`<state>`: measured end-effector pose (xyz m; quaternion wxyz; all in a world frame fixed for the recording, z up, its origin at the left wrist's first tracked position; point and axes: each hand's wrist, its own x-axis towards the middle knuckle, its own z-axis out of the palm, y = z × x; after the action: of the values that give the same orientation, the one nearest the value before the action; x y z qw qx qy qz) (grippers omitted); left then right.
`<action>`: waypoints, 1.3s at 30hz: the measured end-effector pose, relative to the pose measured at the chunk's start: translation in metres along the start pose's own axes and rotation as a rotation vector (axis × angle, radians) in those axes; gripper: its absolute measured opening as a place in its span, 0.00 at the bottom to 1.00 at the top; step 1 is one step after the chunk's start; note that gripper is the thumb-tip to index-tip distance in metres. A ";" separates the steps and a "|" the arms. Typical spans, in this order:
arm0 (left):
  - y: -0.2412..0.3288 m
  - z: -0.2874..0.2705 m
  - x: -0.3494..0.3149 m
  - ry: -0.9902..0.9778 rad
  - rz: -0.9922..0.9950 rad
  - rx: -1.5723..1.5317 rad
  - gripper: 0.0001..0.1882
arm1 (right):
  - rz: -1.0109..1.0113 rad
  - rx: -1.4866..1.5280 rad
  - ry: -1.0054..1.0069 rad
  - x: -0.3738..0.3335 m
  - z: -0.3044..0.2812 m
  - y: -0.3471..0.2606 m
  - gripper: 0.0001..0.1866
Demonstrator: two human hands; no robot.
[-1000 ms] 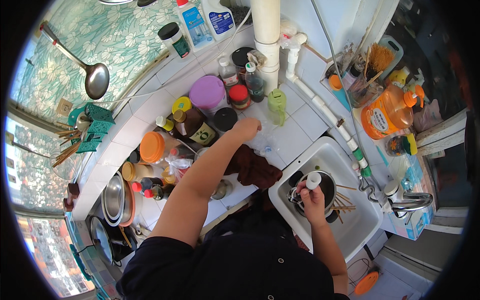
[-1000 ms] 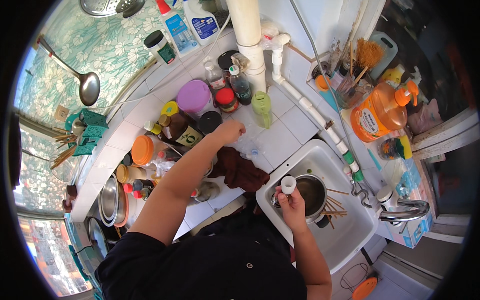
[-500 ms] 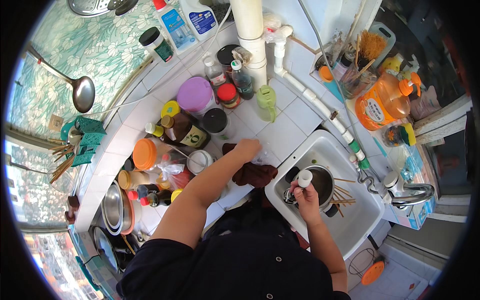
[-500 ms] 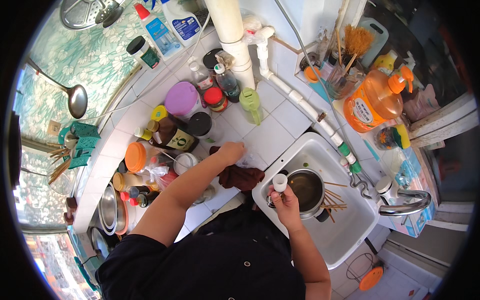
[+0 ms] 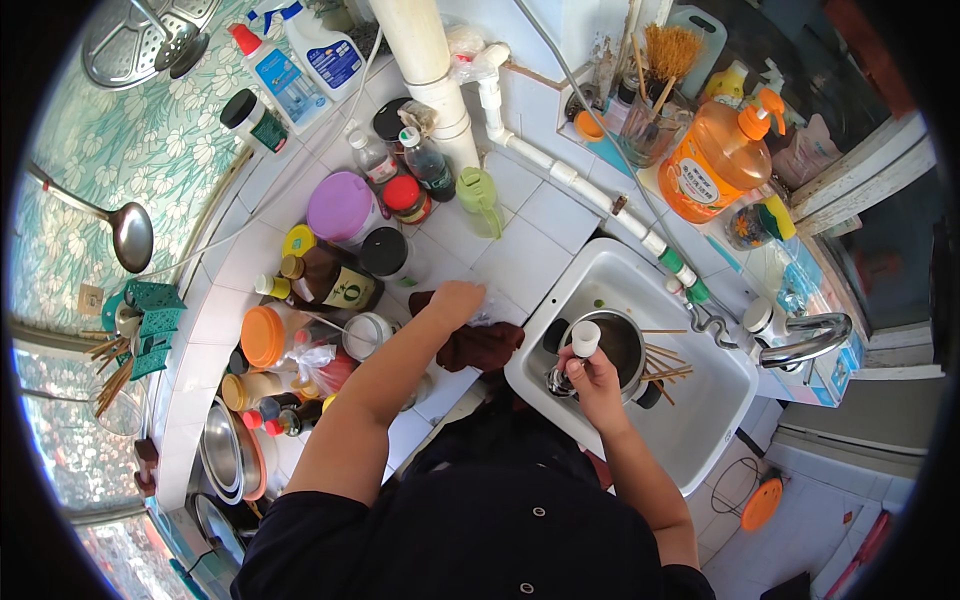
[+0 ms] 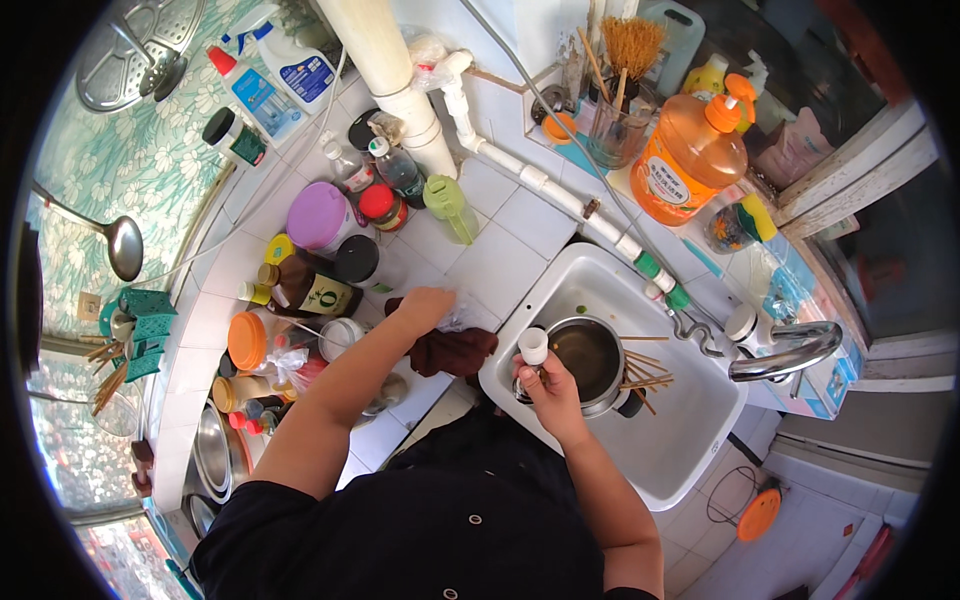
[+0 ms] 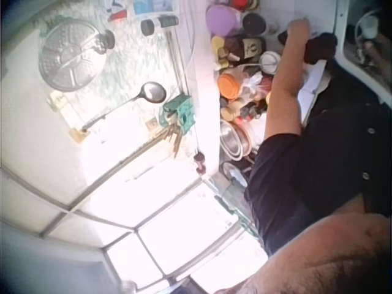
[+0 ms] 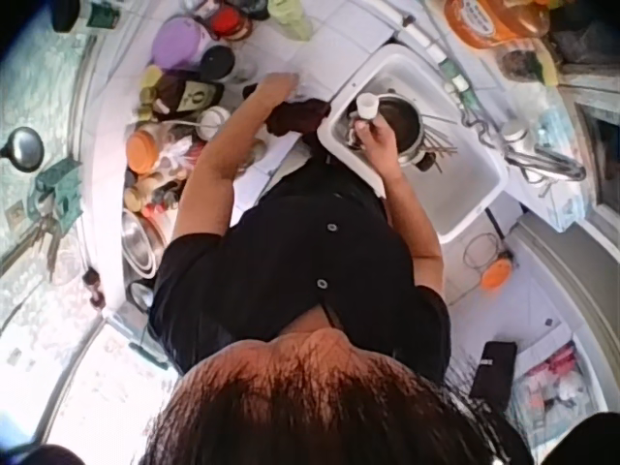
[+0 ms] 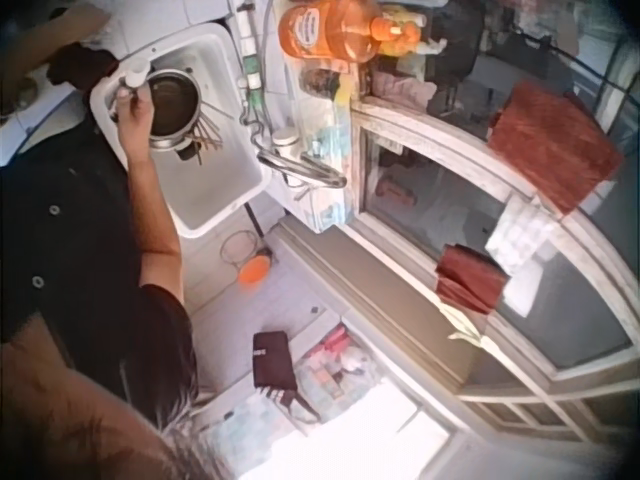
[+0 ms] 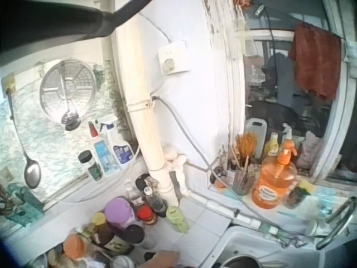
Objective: The person unpacks small white plastic pipe fittings from a bag and assembles them by hand at the kitchen sink. They repeatedly connect and disconnect the fittings, testing the fit and alignment of the components.
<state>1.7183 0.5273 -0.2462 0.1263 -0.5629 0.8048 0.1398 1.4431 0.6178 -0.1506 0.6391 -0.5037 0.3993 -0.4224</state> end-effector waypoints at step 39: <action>0.103 -0.176 -0.098 0.343 0.231 -1.113 0.15 | -0.141 0.019 -0.030 -0.051 -0.012 -0.035 0.14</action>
<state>1.6465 0.5818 -0.0384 -0.3358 -0.4678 0.6754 0.4607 1.4106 0.6576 -0.1140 0.6183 -0.5308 0.3495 -0.4625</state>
